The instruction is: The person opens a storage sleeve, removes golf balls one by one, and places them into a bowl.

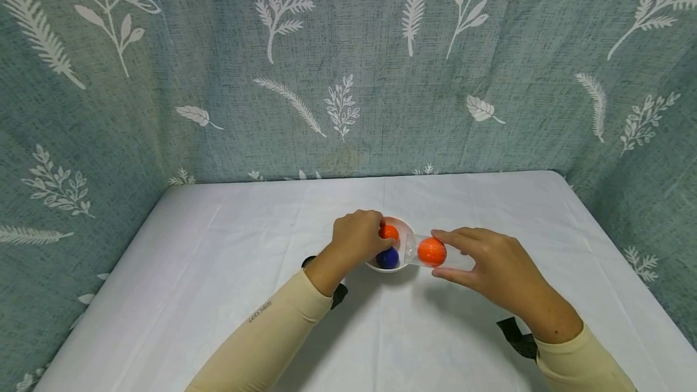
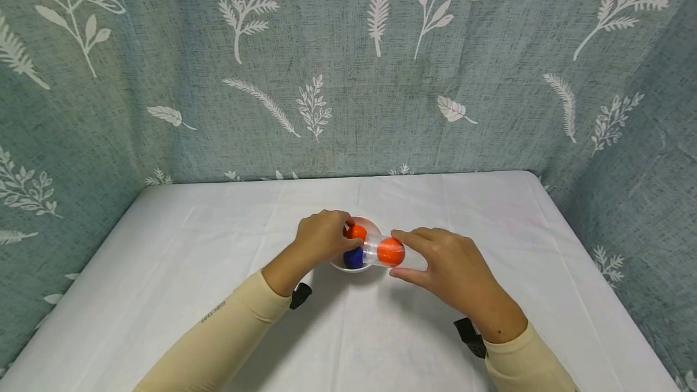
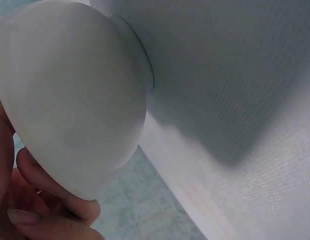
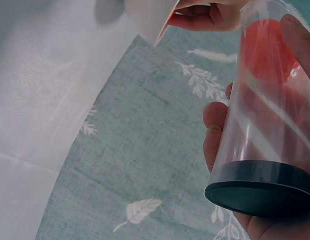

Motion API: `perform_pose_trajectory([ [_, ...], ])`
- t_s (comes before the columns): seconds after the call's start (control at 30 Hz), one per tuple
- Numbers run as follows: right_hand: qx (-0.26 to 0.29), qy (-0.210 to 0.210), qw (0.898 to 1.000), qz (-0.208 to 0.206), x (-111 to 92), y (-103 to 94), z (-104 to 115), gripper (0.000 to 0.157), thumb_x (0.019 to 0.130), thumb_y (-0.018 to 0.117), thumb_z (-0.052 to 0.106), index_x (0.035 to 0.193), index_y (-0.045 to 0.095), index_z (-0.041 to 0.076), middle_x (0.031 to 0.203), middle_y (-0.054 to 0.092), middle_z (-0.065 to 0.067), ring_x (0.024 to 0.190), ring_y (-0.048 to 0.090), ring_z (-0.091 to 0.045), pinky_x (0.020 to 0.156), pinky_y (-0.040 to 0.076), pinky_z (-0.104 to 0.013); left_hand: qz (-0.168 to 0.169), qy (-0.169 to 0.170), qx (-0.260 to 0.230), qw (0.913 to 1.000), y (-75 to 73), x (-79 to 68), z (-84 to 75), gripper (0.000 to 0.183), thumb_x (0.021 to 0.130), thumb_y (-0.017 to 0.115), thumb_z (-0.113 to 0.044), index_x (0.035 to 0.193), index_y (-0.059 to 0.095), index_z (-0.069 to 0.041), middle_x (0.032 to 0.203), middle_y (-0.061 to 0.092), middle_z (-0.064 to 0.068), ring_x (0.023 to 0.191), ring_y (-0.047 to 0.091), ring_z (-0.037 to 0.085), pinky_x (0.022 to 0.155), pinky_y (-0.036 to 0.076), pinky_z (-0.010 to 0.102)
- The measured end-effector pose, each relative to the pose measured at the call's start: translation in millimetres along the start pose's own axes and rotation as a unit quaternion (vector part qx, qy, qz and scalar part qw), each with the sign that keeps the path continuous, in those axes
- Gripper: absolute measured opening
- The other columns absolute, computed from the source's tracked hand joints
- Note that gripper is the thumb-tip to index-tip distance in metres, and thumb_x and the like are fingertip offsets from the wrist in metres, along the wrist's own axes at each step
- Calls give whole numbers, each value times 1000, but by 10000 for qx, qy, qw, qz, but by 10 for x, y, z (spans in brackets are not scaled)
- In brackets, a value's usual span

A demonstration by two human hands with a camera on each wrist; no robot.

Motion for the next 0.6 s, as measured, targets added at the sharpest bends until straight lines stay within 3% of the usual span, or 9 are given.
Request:
perform_pose_trajectory([
  [0.2, 18, 7, 10000, -12, 3, -12, 5, 61, 64, 93, 36, 118, 75, 16, 99, 76, -1, 74, 65, -10, 62, 57, -29, -78, 40, -163, 9998, -7, -22, 18, 36, 85, 76, -45, 106, 74, -16, 88, 70, -3, 75, 60, 16, 62, 45, 31],
  [0.3, 33, -24, 10000, -51, 3, -25, 11, 61, 64, 93, 34, 119, 74, 16, 99, 76, -1, 74, 65, -10, 62, 56, -30, -358, 137, -621, 9973, -52, -71, 39, 33, 88, 74, -41, 111, 74, -17, 97, 72, -2, 81, 62, 15, 64, 47, 30],
  [0.43, 40, -14, 10000, -30, 5, -26, 4, 60, 65, 93, 35, 119, 74, 17, 99, 76, -1, 74, 64, -10, 61, 56, -29, -849, 401, -1566, 9832, -135, -193, 78, 23, 92, 70, -34, 109, 74, -19, 99, 72, -3, 84, 63, 15, 67, 49, 30],
  [0.6, 46, 16, 10000, -18, 5, -31, -13, 61, 64, 93, 37, 118, 75, 16, 99, 76, -1, 73, 64, -10, 61, 56, -28, -973, 805, -2500, 9600, -167, -379, 110, 19, 93, 71, -30, 106, 74, -17, 101, 74, -4, 85, 65, 14, 74, 53, 28],
])
Point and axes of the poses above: each hand's wrist, its own x-axis towards the middle knuckle, its own y-axis out of the palm, z = x × y, the point moved 6 cm from there along x, towards the middle knuckle
